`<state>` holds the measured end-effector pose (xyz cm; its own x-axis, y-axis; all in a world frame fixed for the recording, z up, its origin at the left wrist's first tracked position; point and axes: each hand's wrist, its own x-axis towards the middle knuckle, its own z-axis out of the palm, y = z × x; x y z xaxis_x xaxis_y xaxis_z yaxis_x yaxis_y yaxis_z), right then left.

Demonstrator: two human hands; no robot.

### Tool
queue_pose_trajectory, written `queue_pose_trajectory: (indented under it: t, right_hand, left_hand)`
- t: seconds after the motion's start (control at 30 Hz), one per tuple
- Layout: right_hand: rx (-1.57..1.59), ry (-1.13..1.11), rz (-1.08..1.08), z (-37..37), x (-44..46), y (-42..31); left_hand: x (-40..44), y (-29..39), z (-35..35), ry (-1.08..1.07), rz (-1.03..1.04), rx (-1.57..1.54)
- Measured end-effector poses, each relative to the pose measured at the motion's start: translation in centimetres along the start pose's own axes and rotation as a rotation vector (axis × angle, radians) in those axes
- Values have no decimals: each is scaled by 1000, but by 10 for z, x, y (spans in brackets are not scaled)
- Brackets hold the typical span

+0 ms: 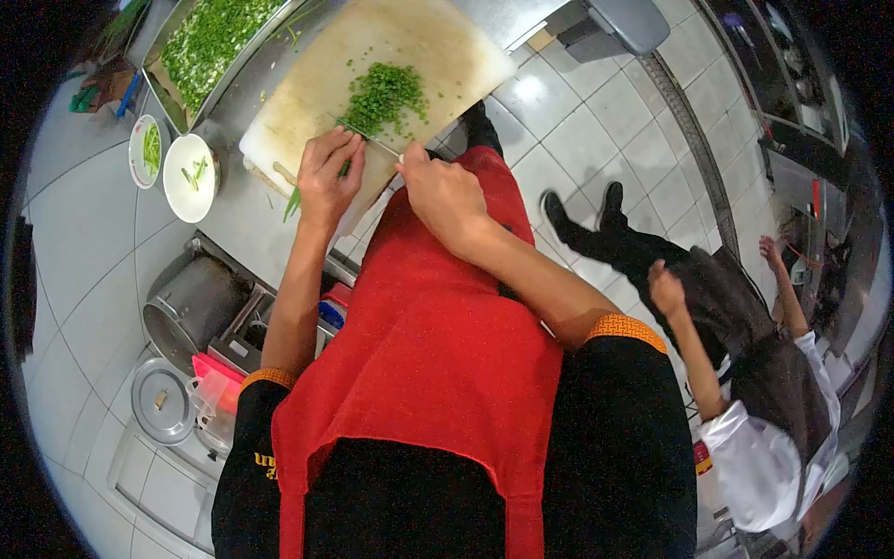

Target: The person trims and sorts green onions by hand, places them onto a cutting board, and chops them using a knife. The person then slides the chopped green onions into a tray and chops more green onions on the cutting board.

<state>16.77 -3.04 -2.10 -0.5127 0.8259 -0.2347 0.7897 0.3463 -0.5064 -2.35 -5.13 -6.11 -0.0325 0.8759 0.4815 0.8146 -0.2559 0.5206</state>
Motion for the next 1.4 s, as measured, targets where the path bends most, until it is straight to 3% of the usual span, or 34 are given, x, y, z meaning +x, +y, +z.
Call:
queue_pose_trajectory:
  t: [0.07, 0.33, 0.53, 0.63, 1.0, 1.4]
  right_hand:
    - [-27, -84, 97, -1, -8, 1]
    - [-2, -144, 137, -4, -64, 45]
    - [92, -45, 21, -10, -49, 32]
    - [86, -98, 81, -10, -30, 17]
    - [82, -147, -6, -7, -14, 12]
    - [40, -150, 93, 3, -15, 4]
  left_hand:
    - [1, -1, 0, -2, 15, 20]
    - [-1, -1, 2, 78, -35, -40]
    - [-4, -1, -3, 61, -42, -47]
    - [-5, 0, -6, 33, -30, -33]
    - [-7, -2, -4, 63, -30, -11]
    - [-6, -4, -1, 50, -12, 27]
